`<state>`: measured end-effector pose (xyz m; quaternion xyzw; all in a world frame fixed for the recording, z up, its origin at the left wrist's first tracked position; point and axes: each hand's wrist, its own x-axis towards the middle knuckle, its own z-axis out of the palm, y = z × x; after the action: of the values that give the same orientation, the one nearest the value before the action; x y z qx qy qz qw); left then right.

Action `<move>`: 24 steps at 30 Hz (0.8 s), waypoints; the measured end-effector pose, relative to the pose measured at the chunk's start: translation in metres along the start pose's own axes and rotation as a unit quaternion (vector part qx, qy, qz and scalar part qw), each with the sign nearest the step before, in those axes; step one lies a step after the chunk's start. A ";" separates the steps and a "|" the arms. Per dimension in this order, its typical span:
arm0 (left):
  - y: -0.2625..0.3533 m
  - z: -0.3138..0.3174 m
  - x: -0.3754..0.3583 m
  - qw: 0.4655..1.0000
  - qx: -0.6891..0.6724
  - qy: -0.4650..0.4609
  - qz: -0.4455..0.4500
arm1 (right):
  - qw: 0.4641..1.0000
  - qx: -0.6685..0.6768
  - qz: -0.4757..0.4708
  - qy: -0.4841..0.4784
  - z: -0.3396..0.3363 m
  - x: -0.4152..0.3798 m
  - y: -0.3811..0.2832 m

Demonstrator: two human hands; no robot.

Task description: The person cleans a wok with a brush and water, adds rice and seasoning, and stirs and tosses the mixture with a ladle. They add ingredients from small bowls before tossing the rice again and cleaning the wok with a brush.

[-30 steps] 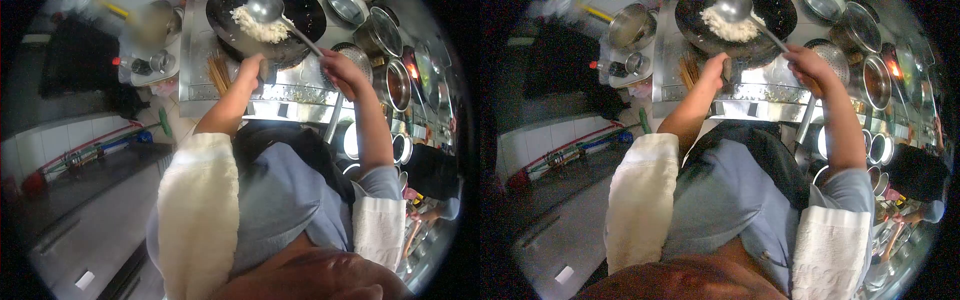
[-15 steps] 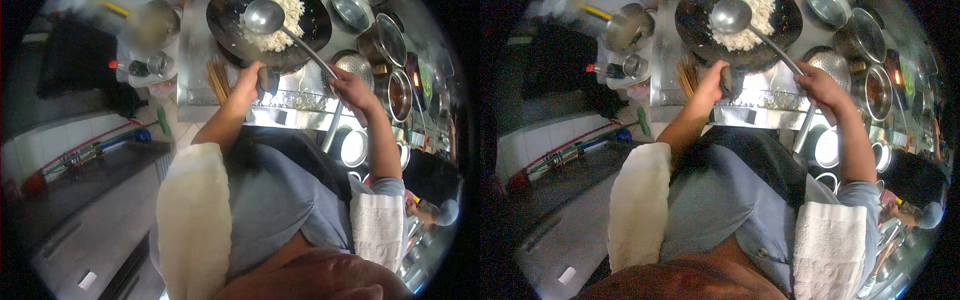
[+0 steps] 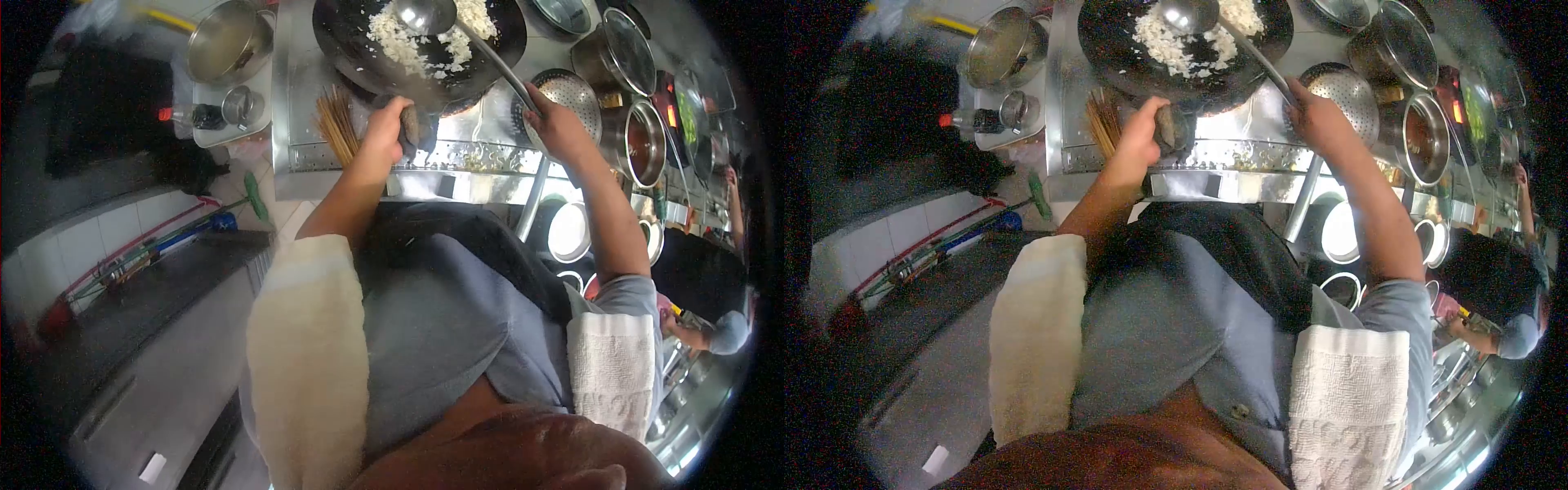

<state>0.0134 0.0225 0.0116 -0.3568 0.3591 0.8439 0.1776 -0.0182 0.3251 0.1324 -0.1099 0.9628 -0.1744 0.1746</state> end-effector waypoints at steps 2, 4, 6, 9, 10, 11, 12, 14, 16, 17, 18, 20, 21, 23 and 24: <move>0.005 0.005 -0.005 1.000 0.011 0.001 0.023 | 1.000 0.008 0.000 0.015 -0.003 -0.001 -0.011; 0.001 0.007 -0.007 0.999 -0.005 0.010 0.042 | 0.993 -0.079 0.040 0.079 -0.002 -0.004 -0.018; 0.002 0.010 -0.008 0.999 -0.006 0.017 0.047 | 0.987 -0.107 0.064 0.100 0.007 0.021 -0.013; 0.001 0.008 -0.011 0.999 -0.004 0.027 0.041 | 0.991 -0.060 0.120 0.012 0.006 0.032 -0.019; 0.003 0.010 -0.009 0.999 -0.002 0.026 0.033 | 0.997 -0.042 0.067 -0.007 0.000 0.025 -0.016; 0.002 0.010 -0.010 0.999 -0.001 0.025 0.033 | 0.999 -0.024 0.015 -0.030 -0.003 0.018 -0.013; 0.002 0.010 -0.010 0.999 -0.004 0.020 0.038 | 0.999 -0.026 0.014 -0.028 -0.001 0.014 -0.010; 0.001 0.008 -0.009 0.999 -0.009 0.019 0.043 | 0.999 0.000 0.000 0.042 0.015 0.009 -0.005; 0.001 0.007 -0.008 0.999 -0.019 -0.011 0.032 | 0.997 0.015 0.004 0.077 0.030 0.030 -0.011; 0.001 0.007 -0.007 0.999 -0.018 -0.010 0.034 | 0.993 0.031 0.008 0.115 0.037 0.044 -0.012; -0.001 0.007 -0.007 0.999 -0.031 -0.021 0.023 | 0.993 0.032 0.008 0.115 0.046 0.056 -0.008; -0.006 0.005 0.003 0.998 -0.042 -0.034 0.014 | 0.996 -0.030 -0.020 0.084 0.056 0.073 -0.004; -0.011 0.000 0.012 0.998 -0.049 -0.040 0.009 | 0.996 -0.028 -0.018 0.086 0.053 0.061 0.001; -0.006 0.000 0.023 0.997 -0.059 -0.049 0.006 | 0.993 -0.073 -0.089 0.010 0.018 0.013 -0.006; -0.003 0.002 0.023 0.997 -0.046 -0.054 -0.008 | 0.993 -0.074 -0.088 0.009 0.002 -0.004 -0.006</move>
<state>-0.0011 0.0270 -0.0057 -0.3211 0.3069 0.8762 0.1872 -0.0127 0.3197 0.1340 -0.2054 0.9612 -0.1180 0.1414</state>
